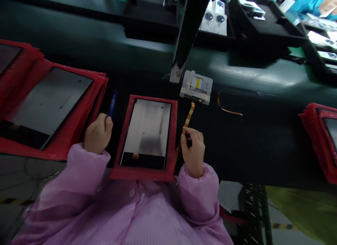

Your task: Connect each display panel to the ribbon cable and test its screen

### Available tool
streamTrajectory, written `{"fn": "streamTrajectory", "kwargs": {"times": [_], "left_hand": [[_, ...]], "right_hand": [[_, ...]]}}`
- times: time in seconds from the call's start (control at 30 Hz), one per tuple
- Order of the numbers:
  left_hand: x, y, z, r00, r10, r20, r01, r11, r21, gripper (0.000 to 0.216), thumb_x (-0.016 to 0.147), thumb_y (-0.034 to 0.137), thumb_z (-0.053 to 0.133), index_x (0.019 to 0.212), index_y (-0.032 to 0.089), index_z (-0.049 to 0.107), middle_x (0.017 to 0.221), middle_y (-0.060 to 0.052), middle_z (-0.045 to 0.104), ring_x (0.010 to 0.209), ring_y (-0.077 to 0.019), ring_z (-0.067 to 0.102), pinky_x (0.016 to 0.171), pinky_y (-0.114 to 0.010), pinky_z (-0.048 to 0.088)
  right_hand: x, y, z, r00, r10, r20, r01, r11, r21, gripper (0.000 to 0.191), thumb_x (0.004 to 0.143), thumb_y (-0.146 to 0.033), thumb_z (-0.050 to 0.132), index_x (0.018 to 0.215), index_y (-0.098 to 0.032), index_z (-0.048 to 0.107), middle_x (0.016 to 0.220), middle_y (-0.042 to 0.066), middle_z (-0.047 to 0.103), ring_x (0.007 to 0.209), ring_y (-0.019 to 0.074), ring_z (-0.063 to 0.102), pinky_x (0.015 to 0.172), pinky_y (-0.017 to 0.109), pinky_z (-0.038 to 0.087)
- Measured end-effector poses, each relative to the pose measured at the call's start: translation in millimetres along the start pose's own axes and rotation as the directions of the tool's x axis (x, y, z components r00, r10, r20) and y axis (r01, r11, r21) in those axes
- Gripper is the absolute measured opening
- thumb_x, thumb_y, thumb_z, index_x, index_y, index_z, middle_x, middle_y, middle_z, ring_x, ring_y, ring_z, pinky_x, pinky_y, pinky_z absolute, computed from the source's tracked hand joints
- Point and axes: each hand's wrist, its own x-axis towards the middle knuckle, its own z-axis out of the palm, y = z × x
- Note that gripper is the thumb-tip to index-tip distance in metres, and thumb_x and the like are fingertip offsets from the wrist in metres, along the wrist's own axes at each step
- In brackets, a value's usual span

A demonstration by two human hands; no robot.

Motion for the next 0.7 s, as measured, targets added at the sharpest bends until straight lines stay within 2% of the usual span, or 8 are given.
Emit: {"fn": "streamTrajectory", "kwargs": {"times": [0.1,0.17,0.23,0.33,0.4,0.57,0.63,0.7], "left_hand": [[-9,-11,1,0.997,0.013,-0.082,-0.045,0.915,-0.401,0.034,0.098,0.037,0.022,0.086,0.021,0.050,0.072,-0.004,0.055,0.061,-0.0171,0.054,0.059,-0.030,0.043],[-20,-9,-4,0.995,0.088,-0.046,-0.099,0.868,-0.487,0.041,0.100,0.045,0.020,0.084,0.023,0.051,0.065,-0.001,0.052,0.053,-0.0142,0.048,0.052,-0.028,0.041],[-33,3,-14,0.940,0.321,0.116,-0.215,0.821,-0.528,0.043,0.098,0.050,0.028,0.078,0.022,0.054,0.060,0.001,0.053,0.051,-0.0129,0.049,0.052,-0.026,0.042],[-48,25,-28,0.563,0.740,0.368,-0.406,0.635,-0.658,0.044,0.098,0.051,0.036,0.081,0.019,0.063,0.076,-0.004,0.068,0.070,-0.0162,0.064,0.066,-0.026,0.049],[-52,36,-30,0.427,0.796,0.428,-0.391,0.590,-0.707,0.043,0.099,0.050,0.036,0.097,0.021,0.068,0.097,-0.007,0.073,0.089,-0.0191,0.069,0.079,-0.027,0.051],[-39,38,-15,0.509,0.732,0.452,-0.252,0.629,-0.735,0.043,0.097,0.051,0.038,0.098,0.023,0.070,0.096,-0.006,0.074,0.092,-0.0203,0.070,0.088,-0.030,0.052],[-25,36,-12,0.473,0.757,0.451,-0.244,0.604,-0.759,0.040,0.096,0.051,0.041,0.096,0.022,0.070,0.089,-0.005,0.074,0.083,-0.0190,0.069,0.083,-0.029,0.053],[-11,35,-12,0.371,0.783,0.500,-0.225,0.598,-0.769,0.038,0.096,0.048,0.043,0.091,0.022,0.070,0.080,-0.004,0.072,0.072,-0.0164,0.067,0.072,-0.024,0.051]], "right_hand": [[0,-14,-4,0.998,-0.067,-0.004,0.067,0.993,0.101,0.018,0.094,-0.025,0.053,0.109,-0.024,0.064,0.100,0.006,0.067,0.091,0.0208,0.061,0.077,0.035,0.053],[1,-26,-6,0.968,-0.139,0.208,0.074,0.953,0.293,0.026,0.095,-0.030,0.056,0.121,-0.025,0.059,0.095,0.004,0.068,0.079,0.0161,0.062,0.071,0.030,0.053],[1,-38,-5,0.841,-0.260,0.474,-0.011,0.868,0.497,0.049,0.091,-0.041,0.064,0.134,-0.024,0.049,0.088,0.000,0.066,0.064,0.0109,0.058,0.056,0.023,0.050],[-2,-52,4,0.604,-0.484,0.634,-0.143,0.716,0.683,0.073,0.083,-0.058,0.068,0.141,-0.021,0.045,0.078,-0.003,0.063,0.054,0.0079,0.052,0.045,0.018,0.043],[-3,-58,13,0.547,-0.570,0.614,-0.148,0.656,0.740,0.061,0.091,-0.061,0.053,0.135,-0.020,0.052,0.079,0.000,0.065,0.059,0.0097,0.058,0.051,0.019,0.048],[5,-61,28,0.616,-0.624,0.481,0.129,0.682,0.720,0.038,0.102,-0.029,0.034,0.133,-0.020,0.053,0.097,0.005,0.072,0.083,0.0143,0.069,0.077,0.026,0.057],[11,-59,31,0.600,-0.646,0.473,0.199,0.692,0.694,0.041,0.098,-0.024,0.038,0.138,-0.023,0.047,0.097,0.004,0.072,0.085,0.0159,0.069,0.078,0.028,0.057],[15,-55,33,0.555,-0.665,0.499,0.205,0.691,0.693,0.045,0.096,-0.021,0.037,0.141,-0.024,0.042,0.094,0.003,0.070,0.080,0.0159,0.068,0.075,0.028,0.057]]}}
